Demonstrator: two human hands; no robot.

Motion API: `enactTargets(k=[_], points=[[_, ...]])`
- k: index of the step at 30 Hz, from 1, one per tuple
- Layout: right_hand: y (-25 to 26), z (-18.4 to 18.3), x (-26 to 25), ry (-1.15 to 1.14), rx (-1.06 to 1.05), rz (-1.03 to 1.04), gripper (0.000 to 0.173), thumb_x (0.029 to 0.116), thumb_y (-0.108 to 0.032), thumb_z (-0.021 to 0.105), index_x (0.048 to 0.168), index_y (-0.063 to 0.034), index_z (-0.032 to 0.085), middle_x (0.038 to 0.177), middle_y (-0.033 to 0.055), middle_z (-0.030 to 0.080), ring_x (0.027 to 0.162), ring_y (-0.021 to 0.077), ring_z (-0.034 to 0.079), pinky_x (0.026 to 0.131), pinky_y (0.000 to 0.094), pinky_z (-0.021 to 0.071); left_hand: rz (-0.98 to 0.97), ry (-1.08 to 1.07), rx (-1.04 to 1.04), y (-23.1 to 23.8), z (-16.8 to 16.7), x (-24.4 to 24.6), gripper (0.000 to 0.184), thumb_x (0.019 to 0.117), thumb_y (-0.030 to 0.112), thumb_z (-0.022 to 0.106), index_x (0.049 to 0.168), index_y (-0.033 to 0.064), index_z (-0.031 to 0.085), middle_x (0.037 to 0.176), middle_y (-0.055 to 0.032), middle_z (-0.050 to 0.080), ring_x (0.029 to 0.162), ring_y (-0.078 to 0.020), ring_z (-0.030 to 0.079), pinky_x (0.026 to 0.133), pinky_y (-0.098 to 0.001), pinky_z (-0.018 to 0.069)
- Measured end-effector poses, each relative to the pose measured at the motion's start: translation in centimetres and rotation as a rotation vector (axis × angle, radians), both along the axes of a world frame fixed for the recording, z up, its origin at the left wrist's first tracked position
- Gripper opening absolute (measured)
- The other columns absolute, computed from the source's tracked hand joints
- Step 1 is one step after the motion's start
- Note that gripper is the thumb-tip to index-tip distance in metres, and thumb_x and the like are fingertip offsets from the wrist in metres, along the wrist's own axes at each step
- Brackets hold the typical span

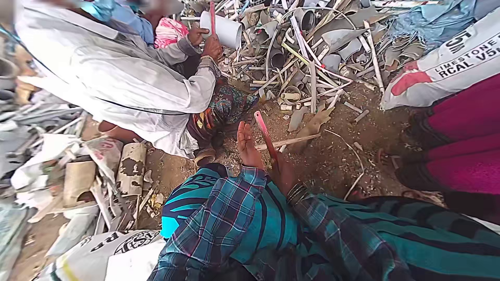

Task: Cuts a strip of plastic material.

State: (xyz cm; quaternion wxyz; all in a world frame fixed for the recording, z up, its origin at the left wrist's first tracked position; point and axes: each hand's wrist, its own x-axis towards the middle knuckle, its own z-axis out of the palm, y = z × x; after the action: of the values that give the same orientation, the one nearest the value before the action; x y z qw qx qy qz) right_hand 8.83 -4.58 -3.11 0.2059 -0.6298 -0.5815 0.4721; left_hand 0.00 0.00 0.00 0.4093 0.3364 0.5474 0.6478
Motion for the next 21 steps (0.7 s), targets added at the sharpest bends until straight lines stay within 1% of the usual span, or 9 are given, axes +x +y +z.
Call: enactTargets(k=[2, 3, 6, 7, 10, 14, 16, 19, 21], points=[[-0.1, -0.7, 0.1, -0.053, -0.011, -0.004, 0.04, 0.1126, -0.02, 0.034, 0.142, 0.0064, 0.044, 0.097, 0.026, 0.068, 0.092, 0.0411, 0.069, 0.086, 0.0544, 0.0534, -0.037, 0.051, 0.098, 1.2, -4.5, -1.1, 0.052, 0.102, 0.002, 0.028, 0.153, -0.0081, 0.031, 0.153, -0.0251, 0.043, 0.136, -0.0233, 0.049, 0.109, -0.0313, 0.0408], [0.5, -1.9, 0.9, -0.08, -0.059, -0.045, 0.041, 0.1128, -0.019, 0.034, 0.144, 0.0063, 0.042, 0.104, 0.0284, 0.068, 0.098, 0.0421, 0.069, 0.09, 0.0547, 0.0526, -0.047, 0.038, 0.083, 1.3, -4.8, -1.3, 0.052, 0.1017, 0.0, 0.028, 0.153, -0.0073, 0.032, 0.153, -0.0236, 0.044, 0.134, -0.0223, 0.049, 0.108, -0.0313, 0.0404], [2.9, -6.3, 4.4, -0.104, -0.223, -0.193, 0.047, 0.1128, -0.016, 0.032, 0.154, 0.0079, 0.031, 0.135, 0.0342, 0.058, 0.124, 0.0429, 0.061, 0.108, 0.0526, 0.0447, -0.066, 0.009, -0.051, 0.1, -1.3, -0.9, 0.054, 0.1016, -0.005, 0.027, 0.156, -0.0048, 0.028, 0.157, -0.0227, 0.039, 0.138, -0.0237, 0.046, 0.113, -0.0331, 0.0365], [3.2, -6.9, 5.1, -0.082, -0.247, -0.236, 0.048, 0.1128, -0.015, 0.033, 0.154, 0.0086, 0.03, 0.138, 0.0341, 0.056, 0.124, 0.0417, 0.061, 0.108, 0.051, 0.0446, -0.073, 0.024, -0.047, -0.2, -0.8, -0.6, 0.056, 0.0993, -0.005, 0.027, 0.156, -0.0056, 0.027, 0.157, -0.0236, 0.038, 0.139, -0.0243, 0.046, 0.113, -0.0329, 0.0366], [2.3, -3.8, 3.1, 0.023, -0.193, -0.214, 0.043, 0.1131, -0.016, 0.033, 0.148, 0.0091, 0.037, 0.112, 0.0295, 0.063, 0.092, 0.0349, 0.068, 0.087, 0.0466, 0.0542, -0.077, 0.042, 0.04, 0.8, -2.5, -0.8, 0.055, 0.099, -0.005, 0.027, 0.154, -0.007, 0.029, 0.154, -0.0234, 0.043, 0.136, -0.0241, 0.049, 0.11, -0.0339, 0.0403], [0.0, -0.7, 0.1, 0.098, 0.016, -0.017, 0.037, 0.1123, -0.017, 0.034, 0.136, 0.0085, 0.046, 0.088, 0.0209, 0.064, 0.078, 0.0324, 0.065, 0.077, 0.0478, 0.0534, -0.046, 0.066, 0.059, 1.1, -3.8, -0.8, 0.053, 0.1015, 0.0, 0.029, 0.154, -0.006, 0.032, 0.153, -0.0231, 0.045, 0.137, -0.0243, 0.049, 0.111, -0.0348, 0.0415], [0.8, -3.2, 1.4, 0.041, -0.022, -0.105, 0.039, 0.112, -0.016, 0.035, 0.14, 0.0101, 0.044, 0.095, 0.0264, 0.065, 0.085, 0.0372, 0.067, 0.083, 0.0507, 0.0535, -0.058, 0.005, -0.058, -0.1, -0.7, -0.3, 0.053, 0.1023, -0.004, 0.027, 0.155, -0.0045, 0.029, 0.157, -0.0239, 0.039, 0.139, -0.0259, 0.046, 0.111, -0.0348, 0.0388], [2.8, -6.4, 4.8, 0.005, -0.225, -0.255, 0.048, 0.1131, -0.015, 0.032, 0.154, 0.0098, 0.03, 0.13, 0.035, 0.059, 0.113, 0.0415, 0.064, 0.101, 0.0501, 0.0485, -0.067, 0.049, -0.064, -0.3, -1.4, -1.0, 0.056, 0.0972, -0.005, 0.029, 0.153, -0.006, 0.032, 0.156, -0.0227, 0.041, 0.135, -0.0246, 0.052, 0.109, -0.0337, 0.0427], [2.9, -6.1, 4.4, 0.027, -0.247, -0.298, 0.047, 0.1135, -0.017, 0.031, 0.153, 0.0075, 0.031, 0.12, 0.0311, 0.061, 0.097, 0.0368, 0.068, 0.089, 0.0478, 0.0544, -0.077, 0.085, -0.034, -0.1, -2.1, -1.2, 0.054, 0.0986, -0.001, 0.029, 0.153, -0.0048, 0.033, 0.155, -0.0202, 0.044, 0.135, -0.0224, 0.053, 0.107, -0.034, 0.0449]])
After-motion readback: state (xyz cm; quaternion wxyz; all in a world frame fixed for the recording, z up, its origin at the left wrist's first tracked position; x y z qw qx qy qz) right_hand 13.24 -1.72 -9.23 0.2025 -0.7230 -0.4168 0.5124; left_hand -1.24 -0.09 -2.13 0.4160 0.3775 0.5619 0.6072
